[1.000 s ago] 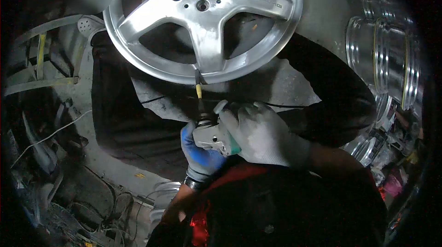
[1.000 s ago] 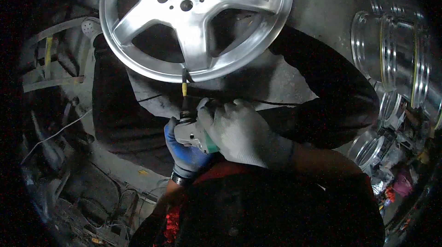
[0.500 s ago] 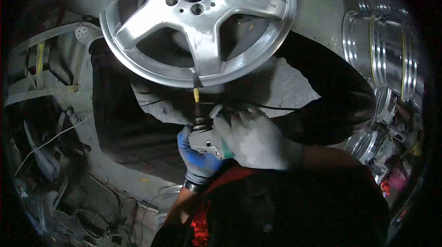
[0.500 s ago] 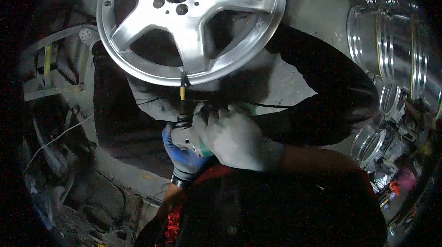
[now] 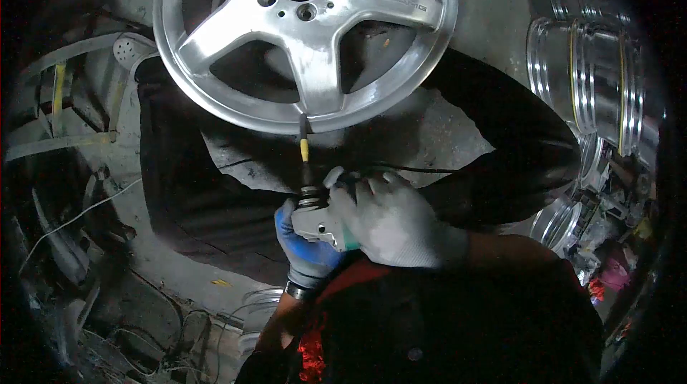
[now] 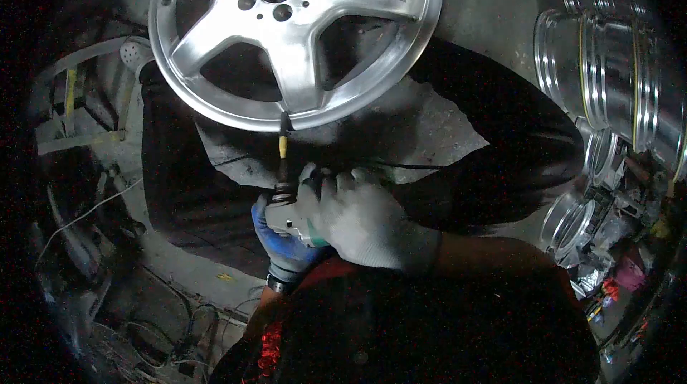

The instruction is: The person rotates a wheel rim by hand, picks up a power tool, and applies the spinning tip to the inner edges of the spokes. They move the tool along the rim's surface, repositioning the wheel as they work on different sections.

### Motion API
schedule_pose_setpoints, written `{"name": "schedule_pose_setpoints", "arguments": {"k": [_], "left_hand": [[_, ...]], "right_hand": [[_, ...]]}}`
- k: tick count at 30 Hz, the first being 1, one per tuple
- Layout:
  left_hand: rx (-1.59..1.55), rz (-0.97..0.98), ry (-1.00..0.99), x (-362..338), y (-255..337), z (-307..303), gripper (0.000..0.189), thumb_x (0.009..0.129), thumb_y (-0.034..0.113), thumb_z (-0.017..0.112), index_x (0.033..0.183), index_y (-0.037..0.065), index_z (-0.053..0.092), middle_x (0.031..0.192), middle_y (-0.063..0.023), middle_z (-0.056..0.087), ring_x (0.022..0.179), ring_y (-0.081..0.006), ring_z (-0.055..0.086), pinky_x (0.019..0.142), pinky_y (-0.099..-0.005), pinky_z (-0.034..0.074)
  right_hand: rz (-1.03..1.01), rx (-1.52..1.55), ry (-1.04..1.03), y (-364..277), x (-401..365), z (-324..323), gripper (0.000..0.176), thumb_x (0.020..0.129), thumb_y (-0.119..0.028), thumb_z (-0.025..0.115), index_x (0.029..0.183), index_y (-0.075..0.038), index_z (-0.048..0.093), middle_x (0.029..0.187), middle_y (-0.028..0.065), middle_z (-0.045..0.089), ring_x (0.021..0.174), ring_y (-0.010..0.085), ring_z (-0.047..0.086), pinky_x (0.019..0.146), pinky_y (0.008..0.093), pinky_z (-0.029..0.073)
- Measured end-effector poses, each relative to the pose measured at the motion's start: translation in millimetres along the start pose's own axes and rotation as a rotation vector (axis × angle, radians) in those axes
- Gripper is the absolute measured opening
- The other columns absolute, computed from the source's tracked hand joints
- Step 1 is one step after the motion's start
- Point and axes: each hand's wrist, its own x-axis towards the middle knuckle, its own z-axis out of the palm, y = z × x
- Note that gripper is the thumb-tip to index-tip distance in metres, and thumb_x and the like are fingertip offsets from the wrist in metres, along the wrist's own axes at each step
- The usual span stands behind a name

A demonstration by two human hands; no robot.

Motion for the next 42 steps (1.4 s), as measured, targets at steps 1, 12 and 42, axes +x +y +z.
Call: {"name": "schedule_pose_setpoints", "arguments": {"k": [1,12,42], "left_hand": [[0.001,0.005,-0.001,-1,-1,5,0.091,0.094,0.064,0.052,0.161,0.004,0.038,0.157,-0.0174,0.050,0.146,-0.0339,0.043,0.125,-0.0508,0.028],[-0.039,0.010,-0.045,-2,4,4,0.091,0.094,0.065,0.053,0.159,0.002,0.041,0.157,-0.0187,0.049,0.146,-0.0344,0.043,0.125,-0.0488,0.028],[0.019,-0.032,0.044,0,-3,-10,0.091,0.093,0.066,0.050,0.159,0.004,0.041,0.157,-0.0155,0.050,0.144,-0.0336,0.045,0.124,-0.0499,0.030]], "right_hand": [[-0.020,-0.024,0.017,-2,2,-2,0.053,0.087,-0.026,0.063,0.130,0.005,0.058,0.101,0.0152,0.065,0.090,0.0267,0.065,0.085,0.0404,0.051],[-0.039,-0.073,0.006,-1,3,-1,0.048,0.086,-0.024,0.062,0.125,0.004,0.060,0.094,0.0134,0.066,0.081,0.0245,0.066,0.074,0.0386,0.050],[-0.018,0.000,-0.005,0,-6,-6,0.054,0.083,-0.023,0.066,0.128,0.006,0.059,0.098,0.0146,0.066,0.093,0.0272,0.065,0.087,0.0412,0.053]]}}
